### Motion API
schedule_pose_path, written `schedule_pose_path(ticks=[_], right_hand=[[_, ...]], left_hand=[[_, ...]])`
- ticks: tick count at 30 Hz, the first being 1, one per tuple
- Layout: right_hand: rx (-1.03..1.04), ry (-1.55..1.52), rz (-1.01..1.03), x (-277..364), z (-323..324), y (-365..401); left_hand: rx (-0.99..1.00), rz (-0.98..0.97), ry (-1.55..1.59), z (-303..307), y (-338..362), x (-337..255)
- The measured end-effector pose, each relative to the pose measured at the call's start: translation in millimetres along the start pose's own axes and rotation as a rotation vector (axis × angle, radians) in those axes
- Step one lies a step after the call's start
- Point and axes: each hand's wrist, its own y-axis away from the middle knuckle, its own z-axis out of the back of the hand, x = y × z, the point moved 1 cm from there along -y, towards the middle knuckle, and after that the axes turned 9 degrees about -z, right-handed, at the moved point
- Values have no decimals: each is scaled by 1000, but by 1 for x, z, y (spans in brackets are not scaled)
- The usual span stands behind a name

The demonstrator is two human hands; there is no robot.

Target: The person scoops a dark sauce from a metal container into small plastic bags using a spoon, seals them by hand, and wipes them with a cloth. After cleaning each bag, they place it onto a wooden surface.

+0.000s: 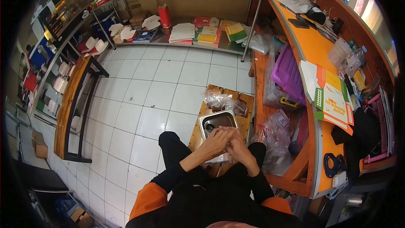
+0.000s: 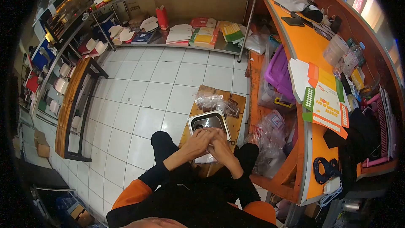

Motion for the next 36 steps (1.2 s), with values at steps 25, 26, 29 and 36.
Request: schedule_pose_path(ticks=[25, 26, 29, 36], right_hand=[[64, 445, -624, -98, -36, 19], [92, 450, -645, -97, -36, 17], [40, 469, -521, -102, -38, 19], [-249, 821, -114, -92, -9, 1]], left_hand=[[-339, 975, 899, -87, 99, 122], [-332, 964, 828, -86, 96, 125], [-359, 1163, 1272, -89, 91, 131], [-305, 1067, 1729, -117, 79, 141]])
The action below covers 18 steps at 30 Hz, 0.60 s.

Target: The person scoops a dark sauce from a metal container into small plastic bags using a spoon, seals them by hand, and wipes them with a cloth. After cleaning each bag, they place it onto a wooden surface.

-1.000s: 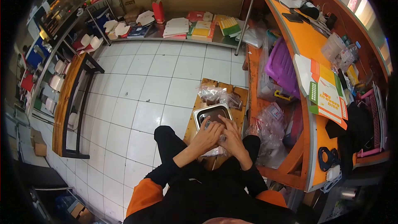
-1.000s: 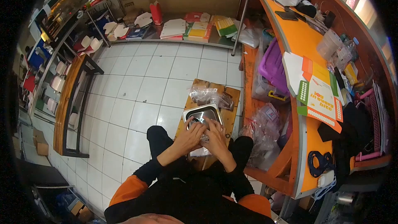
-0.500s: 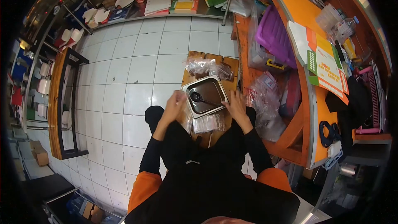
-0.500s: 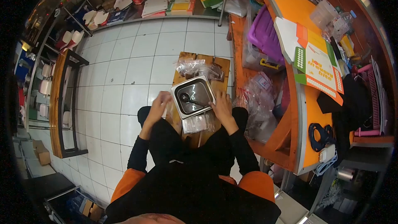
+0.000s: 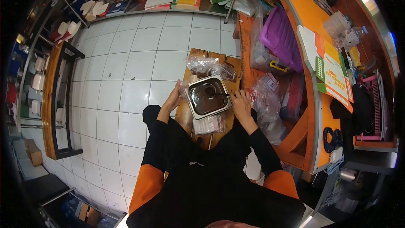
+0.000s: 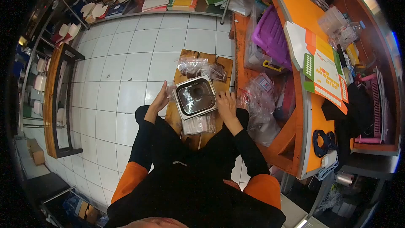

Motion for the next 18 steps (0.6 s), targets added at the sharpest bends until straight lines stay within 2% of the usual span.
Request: schedule_pose_path(ticks=[3, 6, 9, 10, 13, 16, 18], right_hand=[[124, 47, 40, 1, 9, 0], [319, -66, 24, 9, 10, 8], [334, -317, -229, 12, -18, 29], [417, -367, -300, 14, -21, 33], [479, -616, -512, 15, -26, 43], [270, -625, -535, 15, -10, 51], [154, -507, -468, 14, 8, 51]], left_hand=[[-5, -35, 90, -3, -6, 8], [22, -54, 157, -5, -10, 12], [24, -57, 183, -7, -9, 12], [29, -59, 187, -6, -8, 13], [5, -62, 205, -10, -4, 10], [-15, -58, 214, -17, 1, 6], [-9, -55, 201, -19, 1, 6]])
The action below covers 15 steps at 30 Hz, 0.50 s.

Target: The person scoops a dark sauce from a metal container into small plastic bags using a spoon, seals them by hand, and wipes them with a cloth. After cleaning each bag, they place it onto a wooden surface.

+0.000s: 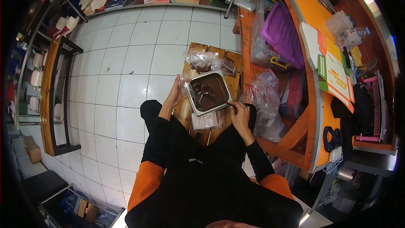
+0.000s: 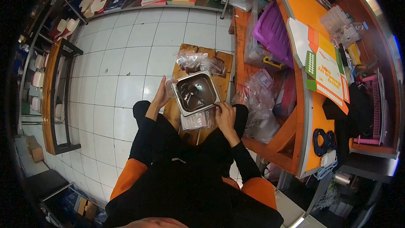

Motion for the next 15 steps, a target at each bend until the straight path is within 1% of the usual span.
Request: schedule_pose_path(ticks=[2, 5, 8, 13, 15], right_hand=[[-108, 89, 109, -2, 10, 3], [-212, 132, 157, -2, 26, 4], [-229, 176, 154, -9, 33, 5], [-251, 292, 171, -31, 29, 8], [-229, 321, 161, -39, 25, 10]], left_hand=[[17, 7, -26, -2, 1, -2], [-9, 6, -39, -8, 3, -3], [36, 8, -94, -7, 2, -3], [22, 13, -152, -22, 11, -13], [18, 24, -154, -25, 14, -15]])
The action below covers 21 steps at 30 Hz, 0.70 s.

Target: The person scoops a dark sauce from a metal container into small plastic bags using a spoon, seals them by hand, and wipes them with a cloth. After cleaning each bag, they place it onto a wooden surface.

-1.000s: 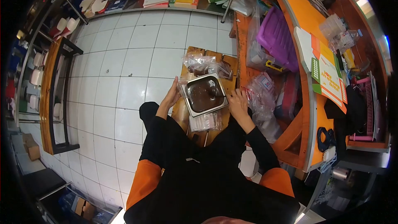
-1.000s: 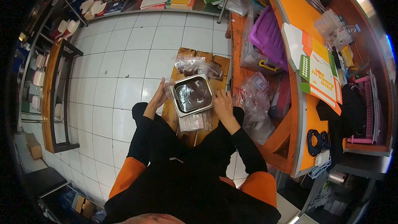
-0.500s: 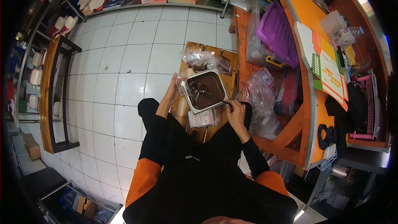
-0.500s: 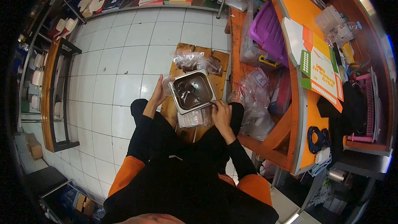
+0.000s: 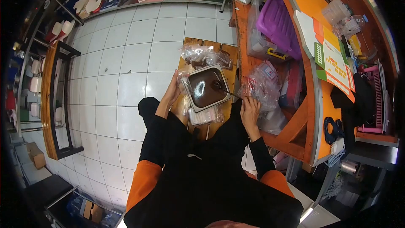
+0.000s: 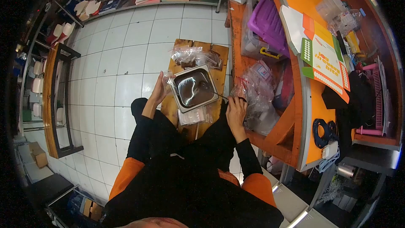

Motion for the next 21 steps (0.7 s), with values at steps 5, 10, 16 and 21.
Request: schedule_pose_path(ticks=[5, 10, 16, 21], right_hand=[[84, 23, -21, -7, -8, 8], [164, -41, -91, -5, -11, 11], [388, -477, -426, -18, -24, 10], [481, -593, -511, -37, -47, 18]], left_hand=[[-16, -27, -14, -10, 6, -6], [-19, -58, -9, -16, 7, -8], [-23, -95, -21, -20, 8, -9], [-18, -87, -15, -16, 7, -5]])
